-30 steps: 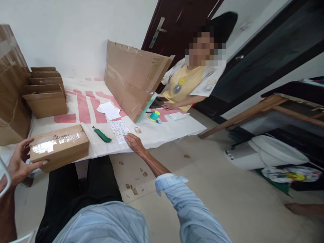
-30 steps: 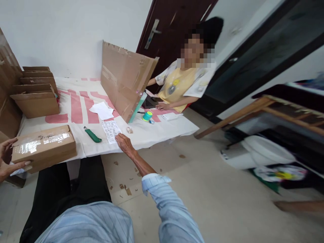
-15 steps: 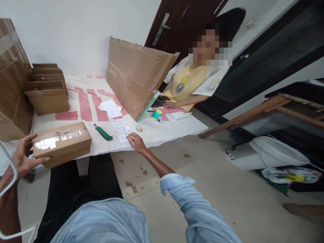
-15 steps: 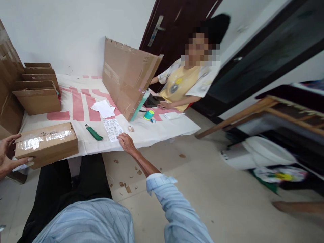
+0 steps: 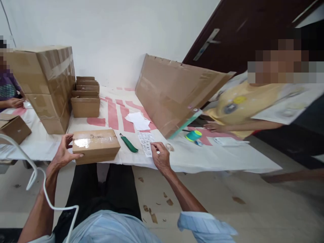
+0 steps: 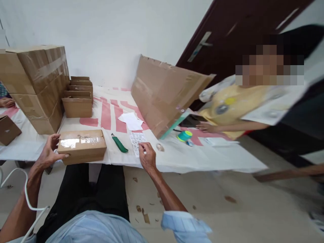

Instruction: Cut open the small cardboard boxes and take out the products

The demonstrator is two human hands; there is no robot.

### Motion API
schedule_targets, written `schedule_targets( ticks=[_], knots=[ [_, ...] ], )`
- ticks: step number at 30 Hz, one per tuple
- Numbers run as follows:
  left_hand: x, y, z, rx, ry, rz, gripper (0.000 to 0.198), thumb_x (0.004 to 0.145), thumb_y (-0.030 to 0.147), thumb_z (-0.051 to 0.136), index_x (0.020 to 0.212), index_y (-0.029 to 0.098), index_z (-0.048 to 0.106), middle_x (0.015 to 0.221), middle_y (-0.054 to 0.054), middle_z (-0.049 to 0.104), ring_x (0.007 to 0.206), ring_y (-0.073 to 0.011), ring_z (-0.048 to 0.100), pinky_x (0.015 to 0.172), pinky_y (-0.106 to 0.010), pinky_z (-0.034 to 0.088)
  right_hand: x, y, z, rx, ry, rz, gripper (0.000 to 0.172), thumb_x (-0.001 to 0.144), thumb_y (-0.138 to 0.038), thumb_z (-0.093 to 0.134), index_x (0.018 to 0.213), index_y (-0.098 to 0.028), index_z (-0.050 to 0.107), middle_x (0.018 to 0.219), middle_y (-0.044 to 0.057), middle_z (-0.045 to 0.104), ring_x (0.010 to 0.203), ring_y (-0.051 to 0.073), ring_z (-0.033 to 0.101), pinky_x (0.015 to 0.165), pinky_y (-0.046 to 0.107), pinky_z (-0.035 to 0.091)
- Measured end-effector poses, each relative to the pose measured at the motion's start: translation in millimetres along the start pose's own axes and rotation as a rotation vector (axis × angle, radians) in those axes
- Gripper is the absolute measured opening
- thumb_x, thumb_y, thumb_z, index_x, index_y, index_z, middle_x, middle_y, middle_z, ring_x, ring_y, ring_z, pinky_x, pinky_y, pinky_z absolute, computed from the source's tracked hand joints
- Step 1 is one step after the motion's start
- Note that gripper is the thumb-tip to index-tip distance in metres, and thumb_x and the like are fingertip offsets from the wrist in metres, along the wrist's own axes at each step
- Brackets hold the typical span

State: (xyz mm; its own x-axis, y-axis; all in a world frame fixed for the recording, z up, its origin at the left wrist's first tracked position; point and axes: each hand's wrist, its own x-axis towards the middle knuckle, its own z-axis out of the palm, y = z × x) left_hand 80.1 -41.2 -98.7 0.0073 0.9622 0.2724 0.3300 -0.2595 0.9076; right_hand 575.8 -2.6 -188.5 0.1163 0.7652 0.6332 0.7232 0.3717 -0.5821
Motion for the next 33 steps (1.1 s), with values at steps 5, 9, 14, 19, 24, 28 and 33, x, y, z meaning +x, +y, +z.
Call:
schedule_targets(
  ticks=[5,9,14,19,24,28,33],
  knots=[
    [-7.9,2.2,-0.3,-0.002,0.000,0.000,0.093,0.055,0.043,0.100,0.127,0.027,0.043,0.147,-0.016,0.058,0.146,-0.0400,0.055,0.111,-0.056,0.054,9.1,-51.4,41.7,-0.092,-0.231,-0.142,0.026,0.105,-0.043,0.057,0.109,-0.023,0.072,0.111,0.013,0.073,0.105,0.028,0.068,0.086,0.039,0.056],
    [-11.8,0.3,0.1,-0.014,-0.025,0.009,0.093,0.056,0.042,0.100,0.128,0.027,0.044,0.149,-0.016,0.057,0.148,-0.0407,0.053,0.112,-0.057,0.052,13.4,-53.9,72.1,-0.379,-0.399,-0.048,0.025,0.099,-0.046,0.071,0.109,-0.023,0.070,0.111,0.015,0.070,0.107,0.031,0.065,0.082,0.038,0.052],
    [-16.8,-4.6,4.1,-0.057,-0.065,0.026,0.094,0.057,0.046,0.102,0.130,0.028,0.046,0.153,-0.017,0.053,0.152,-0.0408,0.049,0.113,-0.054,0.050,13.0,-41.4,92.7,-0.501,-0.513,0.033,0.008,0.097,-0.029,0.070,0.102,-0.023,0.069,0.107,0.013,0.069,0.101,0.029,0.065,0.079,0.035,0.047],
    [-21.8,-1.6,7.5,-0.065,-0.105,0.046,0.085,0.060,0.043,0.101,0.126,0.028,0.049,0.160,-0.017,0.047,0.152,-0.0394,0.047,0.112,-0.052,0.049,19.1,-45.2,86.6,-0.378,-0.394,0.068,0.021,0.099,-0.027,0.050,0.099,-0.022,0.071,0.100,0.011,0.066,0.088,0.026,0.063,0.071,0.034,0.044],
    [-26.9,3.0,10.3,-0.055,-0.122,0.053,0.082,0.065,0.043,0.098,0.131,0.029,0.052,0.161,-0.015,0.046,0.151,-0.0381,0.047,0.113,-0.052,0.048,49.6,-84.9,58.0,0.041,-0.251,0.168,0.031,0.099,-0.041,0.047,0.092,-0.021,0.070,0.081,0.005,0.066,0.076,0.024,0.060,0.069,0.034,0.048],
    [-30.6,3.7,11.2,-0.024,-0.117,0.052,0.093,0.068,0.046,0.096,0.147,0.031,0.049,0.159,-0.014,0.047,0.153,-0.0395,0.044,0.115,-0.055,0.048,70.9,-145.5,31.3,0.338,-0.383,0.073,0.037,0.099,-0.053,0.058,0.105,-0.021,0.075,0.080,0.001,0.069,0.069,0.019,0.059,0.064,0.031,0.049],
    [-31.5,3.4,10.1,0.024,-0.126,0.061,0.096,0.068,0.047,0.094,0.151,0.031,0.048,0.158,-0.014,0.047,0.151,-0.0405,0.045,0.113,-0.055,0.049,81.7,-213.3,17.7,0.385,-0.610,-0.214,0.027,0.097,-0.047,0.066,0.096,-0.023,0.080,0.086,0.003,0.077,0.077,0.020,0.068,0.071,0.032,0.055]
  ],
)
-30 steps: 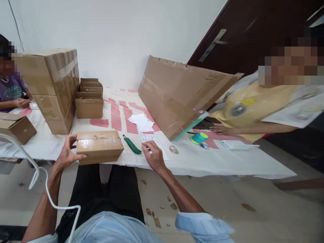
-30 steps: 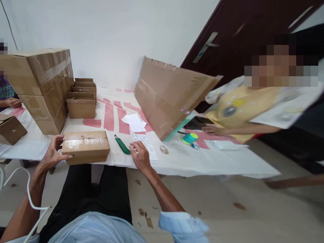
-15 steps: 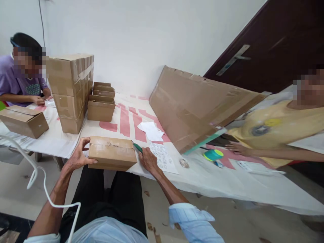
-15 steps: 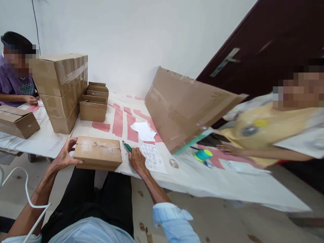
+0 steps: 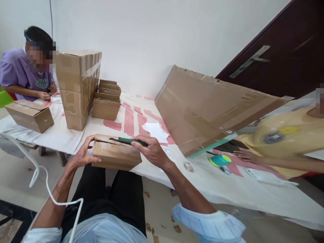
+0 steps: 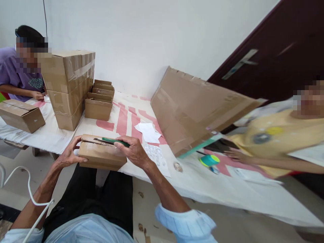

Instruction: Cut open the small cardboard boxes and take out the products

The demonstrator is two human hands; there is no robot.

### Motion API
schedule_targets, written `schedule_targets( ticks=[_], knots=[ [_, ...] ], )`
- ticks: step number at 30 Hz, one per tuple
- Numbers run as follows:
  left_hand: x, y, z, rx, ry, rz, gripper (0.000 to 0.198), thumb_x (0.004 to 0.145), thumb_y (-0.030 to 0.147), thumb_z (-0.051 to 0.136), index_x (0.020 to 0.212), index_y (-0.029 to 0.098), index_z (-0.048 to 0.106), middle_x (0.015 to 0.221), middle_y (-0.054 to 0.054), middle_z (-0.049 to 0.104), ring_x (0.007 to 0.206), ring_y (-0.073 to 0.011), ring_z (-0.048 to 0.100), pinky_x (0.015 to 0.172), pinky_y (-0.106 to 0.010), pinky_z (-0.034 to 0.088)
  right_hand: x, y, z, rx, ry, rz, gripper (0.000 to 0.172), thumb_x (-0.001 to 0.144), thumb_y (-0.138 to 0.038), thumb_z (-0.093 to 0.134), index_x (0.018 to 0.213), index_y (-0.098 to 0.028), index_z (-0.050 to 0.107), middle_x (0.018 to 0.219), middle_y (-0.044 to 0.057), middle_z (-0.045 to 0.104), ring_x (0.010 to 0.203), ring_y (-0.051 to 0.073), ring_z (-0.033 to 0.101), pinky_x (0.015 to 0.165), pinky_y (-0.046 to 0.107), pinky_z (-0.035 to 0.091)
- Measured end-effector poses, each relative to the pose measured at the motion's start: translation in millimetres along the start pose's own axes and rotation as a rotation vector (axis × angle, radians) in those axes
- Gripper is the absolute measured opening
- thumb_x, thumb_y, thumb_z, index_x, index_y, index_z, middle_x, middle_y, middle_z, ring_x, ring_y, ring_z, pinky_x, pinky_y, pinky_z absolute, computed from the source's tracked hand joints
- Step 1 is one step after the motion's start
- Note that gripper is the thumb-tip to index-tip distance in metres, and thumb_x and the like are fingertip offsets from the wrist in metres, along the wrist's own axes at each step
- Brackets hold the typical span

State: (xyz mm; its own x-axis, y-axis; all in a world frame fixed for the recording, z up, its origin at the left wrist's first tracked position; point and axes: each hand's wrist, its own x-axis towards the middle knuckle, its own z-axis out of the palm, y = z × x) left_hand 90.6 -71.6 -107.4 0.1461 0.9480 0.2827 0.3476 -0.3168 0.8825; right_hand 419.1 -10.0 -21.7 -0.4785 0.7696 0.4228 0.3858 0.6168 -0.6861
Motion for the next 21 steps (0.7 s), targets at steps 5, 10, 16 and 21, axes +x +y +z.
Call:
schedule_targets(
  ticks=[5,10,16,21],
  knots=[
    [0.3,-0.6,0.3,0.015,0.003,0.000,0.095,0.068,0.046,0.094,0.151,0.032,0.048,0.157,-0.013,0.047,0.150,-0.0402,0.046,0.112,-0.055,0.050,18.0,-19.4,3.9,-0.100,-0.144,-0.160,0.028,0.102,-0.044,0.062,0.097,-0.025,0.083,0.088,0.004,0.079,0.076,0.020,0.071,0.072,0.032,0.056],
    [1.6,0.3,0.8,0.012,-0.011,-0.006,0.096,0.068,0.044,0.094,0.151,0.031,0.047,0.158,-0.013,0.046,0.150,-0.0402,0.045,0.112,-0.055,0.050,33.4,-23.7,2.8,-0.279,-0.213,-0.221,0.031,0.104,-0.044,0.058,0.100,-0.026,0.083,0.092,0.004,0.079,0.081,0.020,0.071,0.074,0.032,0.053],
    [6.0,-1.6,0.1,0.005,-0.002,0.000,0.096,0.067,0.043,0.095,0.150,0.030,0.048,0.156,-0.013,0.049,0.149,-0.0399,0.046,0.113,-0.055,0.049,48.4,-30.6,-0.9,-0.486,-0.239,-0.270,0.035,0.107,-0.047,0.055,0.096,-0.027,0.082,0.087,0.003,0.075,0.075,0.019,0.064,0.067,0.030,0.039],
    [9.4,-2.9,-3.3,0.001,-0.005,-0.003,0.096,0.066,0.044,0.095,0.149,0.030,0.049,0.157,-0.014,0.049,0.149,-0.0397,0.047,0.112,-0.055,0.049,52.1,-15.9,-13.8,-0.534,-0.279,-0.262,0.034,0.104,-0.052,0.064,0.089,-0.027,0.080,0.080,0.003,0.071,0.071,0.018,0.061,0.065,0.031,0.034]
  ],
)
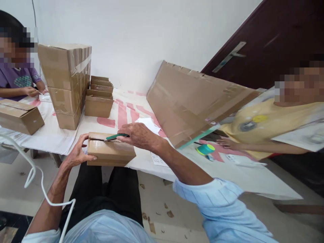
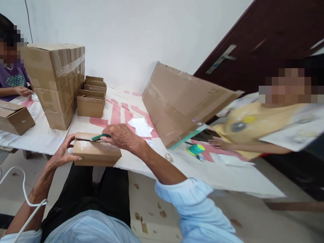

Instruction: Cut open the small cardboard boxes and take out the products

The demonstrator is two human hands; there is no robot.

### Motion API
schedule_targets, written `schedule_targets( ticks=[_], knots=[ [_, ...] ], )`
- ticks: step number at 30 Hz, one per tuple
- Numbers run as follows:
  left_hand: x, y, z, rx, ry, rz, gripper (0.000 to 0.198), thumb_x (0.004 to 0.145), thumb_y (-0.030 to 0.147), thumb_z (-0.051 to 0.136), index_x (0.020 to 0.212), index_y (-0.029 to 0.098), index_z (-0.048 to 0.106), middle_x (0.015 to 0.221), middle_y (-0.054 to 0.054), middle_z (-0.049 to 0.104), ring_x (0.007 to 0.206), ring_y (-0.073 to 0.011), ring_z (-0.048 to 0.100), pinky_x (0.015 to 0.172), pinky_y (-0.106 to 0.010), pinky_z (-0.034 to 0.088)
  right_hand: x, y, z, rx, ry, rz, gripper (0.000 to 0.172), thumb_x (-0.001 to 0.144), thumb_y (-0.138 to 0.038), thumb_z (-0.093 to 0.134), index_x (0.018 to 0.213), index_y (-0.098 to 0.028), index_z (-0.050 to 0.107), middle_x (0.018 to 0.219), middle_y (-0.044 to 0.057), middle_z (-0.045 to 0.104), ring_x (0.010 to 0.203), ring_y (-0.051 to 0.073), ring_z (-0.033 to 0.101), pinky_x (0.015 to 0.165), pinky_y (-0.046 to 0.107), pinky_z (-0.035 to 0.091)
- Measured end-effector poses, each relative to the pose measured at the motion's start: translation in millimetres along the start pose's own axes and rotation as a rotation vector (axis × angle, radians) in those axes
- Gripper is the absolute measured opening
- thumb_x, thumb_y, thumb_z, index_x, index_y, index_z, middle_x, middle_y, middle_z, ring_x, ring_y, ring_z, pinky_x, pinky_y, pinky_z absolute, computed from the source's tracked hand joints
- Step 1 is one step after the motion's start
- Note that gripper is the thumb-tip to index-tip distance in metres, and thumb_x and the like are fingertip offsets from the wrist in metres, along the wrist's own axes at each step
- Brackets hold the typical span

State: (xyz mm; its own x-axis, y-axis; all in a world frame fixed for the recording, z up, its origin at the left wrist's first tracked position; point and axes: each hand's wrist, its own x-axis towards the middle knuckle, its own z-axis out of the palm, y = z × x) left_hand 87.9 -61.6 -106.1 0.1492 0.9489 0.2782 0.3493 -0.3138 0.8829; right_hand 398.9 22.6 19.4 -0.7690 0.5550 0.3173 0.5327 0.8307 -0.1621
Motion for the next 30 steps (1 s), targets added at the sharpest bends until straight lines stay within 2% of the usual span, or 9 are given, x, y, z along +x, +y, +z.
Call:
schedule_targets(
  ticks=[6,11,14,19,22,24,26,28,30],
  knots=[
    [1.8,-1.5,-7.4,0.039,0.019,-0.002,0.095,0.066,0.041,0.096,0.149,0.030,0.050,0.155,-0.014,0.050,0.147,-0.0400,0.049,0.112,-0.057,0.051,-42.1,38.1,-21.2,-0.082,-0.053,0.076,0.031,0.105,-0.051,0.060,0.100,-0.029,0.082,0.089,0.005,0.077,0.081,0.023,0.066,0.071,0.033,0.042],
    [-0.6,-3.6,-29.9,0.124,0.076,0.002,0.098,0.068,0.044,0.094,0.153,0.031,0.048,0.158,-0.013,0.047,0.147,-0.0398,0.049,0.110,-0.055,0.055,-98.6,80.7,-32.3,-0.021,0.151,0.274,0.031,0.100,-0.053,0.066,0.097,-0.028,0.082,0.097,0.006,0.080,0.083,0.025,0.070,0.074,0.036,0.049],
    [-0.2,-1.2,-39.8,0.167,0.031,0.003,0.102,0.068,0.046,0.094,0.157,0.032,0.046,0.160,-0.014,0.044,0.150,-0.0410,0.046,0.111,-0.055,0.055,-124.2,98.6,7.5,0.059,0.278,0.417,0.031,0.100,-0.049,0.062,0.107,-0.025,0.080,0.104,0.008,0.080,0.090,0.026,0.072,0.081,0.039,0.054],
    [2.7,3.2,-38.4,0.176,-0.020,-0.006,0.116,0.067,0.050,0.095,0.166,0.031,0.037,0.168,-0.018,0.036,0.152,-0.0456,0.043,0.112,-0.059,0.054,-138.8,95.1,128.7,0.118,0.354,0.651,0.033,0.099,-0.041,0.054,0.112,-0.019,0.075,0.109,0.015,0.076,0.097,0.030,0.071,0.085,0.043,0.058],
    [3.5,4.2,-38.4,0.179,-0.039,-0.033,0.125,0.065,0.050,0.096,0.170,0.028,0.031,0.169,-0.020,0.034,0.151,-0.0470,0.043,0.112,-0.060,0.054,-131.4,84.0,163.8,0.208,0.411,0.642,0.038,0.101,-0.047,0.051,0.111,-0.020,0.074,0.105,0.014,0.073,0.096,0.029,0.070,0.086,0.045,0.060],
    [4.1,5.7,-39.6,0.181,-0.057,-0.036,0.127,0.066,0.049,0.096,0.171,0.027,0.028,0.170,-0.021,0.033,0.152,-0.0476,0.042,0.113,-0.059,0.053,-116.9,73.7,158.3,0.276,0.483,0.564,0.040,0.104,-0.050,0.049,0.113,-0.020,0.074,0.109,0.015,0.073,0.103,0.030,0.070,0.088,0.046,0.061],
    [4.8,7.7,-40.5,0.179,-0.070,-0.028,0.127,0.068,0.047,0.095,0.172,0.028,0.026,0.171,-0.021,0.032,0.153,-0.0481,0.040,0.113,-0.059,0.053,-95.0,59.8,137.0,0.321,0.517,0.430,0.038,0.107,-0.048,0.050,0.119,-0.021,0.074,0.119,0.015,0.072,0.114,0.031,0.068,0.095,0.049,0.060],
    [5.3,9.3,-40.5,0.171,-0.077,-0.025,0.128,0.068,0.046,0.096,0.173,0.029,0.024,0.172,-0.020,0.030,0.154,-0.0484,0.040,0.113,-0.058,0.053,-70.0,43.3,110.4,0.313,0.464,0.260,0.033,0.106,-0.044,0.055,0.127,-0.024,0.072,0.125,0.013,0.073,0.120,0.031,0.065,0.105,0.053,0.056],
    [5.1,9.8,-40.0,0.158,-0.076,-0.032,0.129,0.068,0.045,0.097,0.173,0.030,0.024,0.174,-0.020,0.028,0.155,-0.0486,0.039,0.114,-0.058,0.053,-49.1,26.1,88.0,0.282,0.366,0.120,0.033,0.103,-0.041,0.065,0.131,-0.025,0.071,0.125,0.012,0.073,0.119,0.031,0.065,0.105,0.052,0.056]
  ],
)
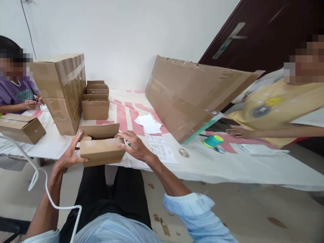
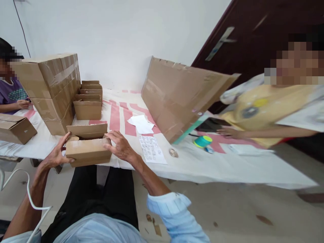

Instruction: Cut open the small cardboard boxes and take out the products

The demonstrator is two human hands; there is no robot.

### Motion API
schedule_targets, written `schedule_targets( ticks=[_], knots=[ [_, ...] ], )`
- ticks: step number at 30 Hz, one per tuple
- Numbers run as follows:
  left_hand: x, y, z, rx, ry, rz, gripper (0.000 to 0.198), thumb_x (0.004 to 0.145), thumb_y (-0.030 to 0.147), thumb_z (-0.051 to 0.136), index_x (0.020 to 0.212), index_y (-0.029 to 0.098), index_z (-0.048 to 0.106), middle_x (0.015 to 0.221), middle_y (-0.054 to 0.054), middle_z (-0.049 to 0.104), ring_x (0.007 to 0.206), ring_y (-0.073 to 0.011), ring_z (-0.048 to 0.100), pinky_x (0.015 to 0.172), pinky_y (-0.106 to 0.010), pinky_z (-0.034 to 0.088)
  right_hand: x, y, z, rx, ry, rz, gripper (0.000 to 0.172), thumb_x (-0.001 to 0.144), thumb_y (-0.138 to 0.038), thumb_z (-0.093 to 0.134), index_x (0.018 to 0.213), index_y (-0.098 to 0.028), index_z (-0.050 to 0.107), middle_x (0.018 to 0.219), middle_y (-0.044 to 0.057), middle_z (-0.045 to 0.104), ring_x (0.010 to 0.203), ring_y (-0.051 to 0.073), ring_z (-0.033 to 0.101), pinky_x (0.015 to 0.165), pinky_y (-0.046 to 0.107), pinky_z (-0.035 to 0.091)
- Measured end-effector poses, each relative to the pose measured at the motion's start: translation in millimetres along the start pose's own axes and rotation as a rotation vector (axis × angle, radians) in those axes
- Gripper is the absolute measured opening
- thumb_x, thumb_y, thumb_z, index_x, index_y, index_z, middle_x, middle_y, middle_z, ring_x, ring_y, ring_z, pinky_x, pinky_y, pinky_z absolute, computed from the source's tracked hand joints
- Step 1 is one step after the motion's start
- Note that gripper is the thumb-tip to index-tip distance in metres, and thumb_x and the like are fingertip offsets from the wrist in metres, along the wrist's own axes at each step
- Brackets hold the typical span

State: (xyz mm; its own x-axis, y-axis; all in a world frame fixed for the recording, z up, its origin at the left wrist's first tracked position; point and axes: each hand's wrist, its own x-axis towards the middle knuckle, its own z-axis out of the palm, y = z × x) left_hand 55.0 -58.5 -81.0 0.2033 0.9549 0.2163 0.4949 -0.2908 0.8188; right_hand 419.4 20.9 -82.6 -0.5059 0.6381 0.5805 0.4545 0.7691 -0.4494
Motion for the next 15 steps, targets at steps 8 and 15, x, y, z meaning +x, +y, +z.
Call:
schedule_targets(
  ticks=[8,15],
  knots=[
    [-1.2,-5.1,2.9,-0.022,0.029,-0.004,0.128,0.068,0.046,0.095,0.174,0.027,0.025,0.174,-0.020,0.031,0.152,-0.0465,0.044,0.111,-0.054,0.057,-28.2,-56.1,1.1,-0.249,0.087,-0.288,0.009,0.102,-0.021,0.066,0.102,-0.023,0.074,0.102,0.010,0.072,0.094,0.024,0.064,0.085,0.040,0.055],
    [-3.9,-5.2,-7.8,-0.129,-0.058,-0.036,0.126,0.070,0.053,0.092,0.174,0.033,0.025,0.177,-0.016,0.033,0.157,-0.0499,0.039,0.113,-0.059,0.055,-48.5,-64.3,10.1,-0.212,0.059,-0.334,0.015,0.102,-0.016,0.063,0.093,-0.022,0.073,0.098,0.008,0.073,0.089,0.021,0.062,0.083,0.037,0.053]
  ],
)
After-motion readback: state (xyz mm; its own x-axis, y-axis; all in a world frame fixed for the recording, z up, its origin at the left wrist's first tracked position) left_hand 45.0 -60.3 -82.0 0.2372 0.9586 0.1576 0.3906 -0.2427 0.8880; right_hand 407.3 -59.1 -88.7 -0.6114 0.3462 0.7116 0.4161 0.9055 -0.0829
